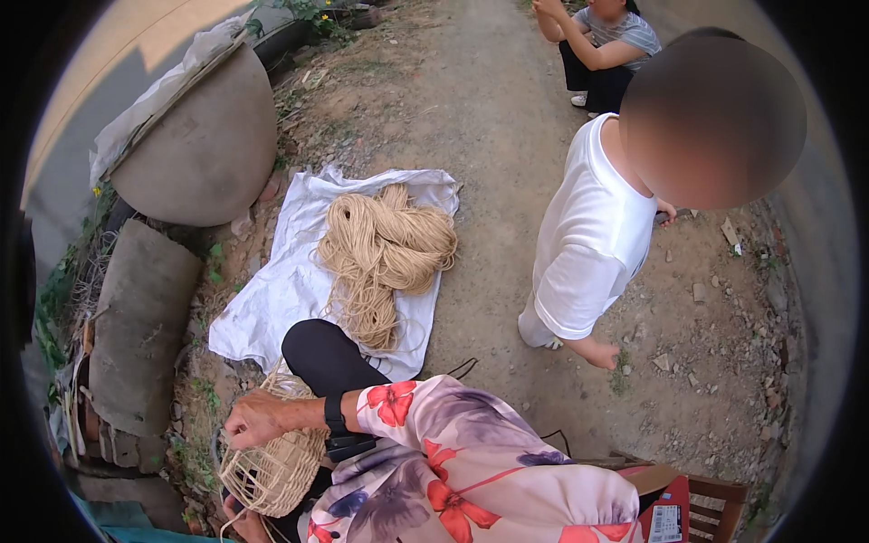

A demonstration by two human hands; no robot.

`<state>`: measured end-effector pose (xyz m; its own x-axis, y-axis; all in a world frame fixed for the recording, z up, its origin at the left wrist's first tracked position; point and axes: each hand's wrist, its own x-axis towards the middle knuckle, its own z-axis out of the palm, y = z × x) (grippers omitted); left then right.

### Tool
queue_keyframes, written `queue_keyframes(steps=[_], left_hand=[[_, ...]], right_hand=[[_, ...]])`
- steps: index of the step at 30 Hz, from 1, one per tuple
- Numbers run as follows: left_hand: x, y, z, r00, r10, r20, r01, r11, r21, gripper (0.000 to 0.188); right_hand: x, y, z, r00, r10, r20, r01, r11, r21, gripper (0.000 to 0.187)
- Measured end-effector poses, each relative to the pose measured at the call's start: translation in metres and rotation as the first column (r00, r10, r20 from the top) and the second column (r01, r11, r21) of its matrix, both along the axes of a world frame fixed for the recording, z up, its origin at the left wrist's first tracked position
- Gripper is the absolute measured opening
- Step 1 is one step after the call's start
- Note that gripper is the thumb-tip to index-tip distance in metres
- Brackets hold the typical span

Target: Weaving a small wicker basket using light-colored flexible strips.

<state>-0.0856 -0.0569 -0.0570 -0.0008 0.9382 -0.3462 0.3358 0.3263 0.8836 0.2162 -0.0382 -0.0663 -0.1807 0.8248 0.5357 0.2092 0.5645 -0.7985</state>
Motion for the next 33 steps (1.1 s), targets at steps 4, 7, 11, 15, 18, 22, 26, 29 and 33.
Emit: queue_keyframes(steps=[4,7,11,15,18,22,26,29,33], left_hand=[[0.004,-0.005,0.005,0.997,-0.011,0.079,0.013,1.000,-0.017,0.038],[0.007,-0.008,0.009,0.991,-0.017,0.136,0.022,0.999,-0.029,0.038],[0.014,-0.012,0.016,0.976,-0.026,0.215,0.037,0.998,-0.046,0.039],[0.018,-0.018,0.024,0.956,-0.034,0.291,0.053,0.997,-0.057,0.040],[0.021,-0.024,0.031,0.937,-0.045,0.347,0.077,0.994,-0.081,0.041],[0.023,-0.031,0.037,0.914,-0.055,0.403,0.107,0.988,-0.108,0.043],[0.021,-0.037,0.046,0.881,-0.047,0.471,0.116,0.986,-0.118,0.046],[0.021,-0.033,0.041,0.902,-0.078,0.425,0.129,0.987,-0.093,0.046],[0.023,-0.026,0.033,0.915,-0.098,0.392,0.139,0.987,-0.077,0.047]], right_hand=[[-0.001,-0.001,-0.002,1.000,0.009,0.021,-0.009,1.000,-0.014,0.025],[0.002,-0.001,-0.002,1.000,0.024,0.002,-0.024,0.999,-0.041,0.027],[0.009,0.009,-0.005,0.999,0.037,-0.005,-0.037,0.997,-0.065,0.030],[0.038,0.014,0.014,0.947,0.246,-0.209,-0.308,0.880,-0.362,0.033],[0.037,0.019,0.004,0.911,0.306,-0.276,-0.390,0.856,-0.339,0.035],[0.032,0.031,-0.009,0.881,0.351,-0.319,-0.450,0.829,-0.332,0.037],[0.040,0.026,-0.009,0.866,0.318,-0.386,-0.468,0.789,-0.399,0.037],[0.040,0.031,-0.017,0.855,0.308,-0.418,-0.487,0.754,-0.441,0.037],[0.039,0.034,-0.021,0.863,0.313,-0.398,-0.474,0.773,-0.421,0.036]])
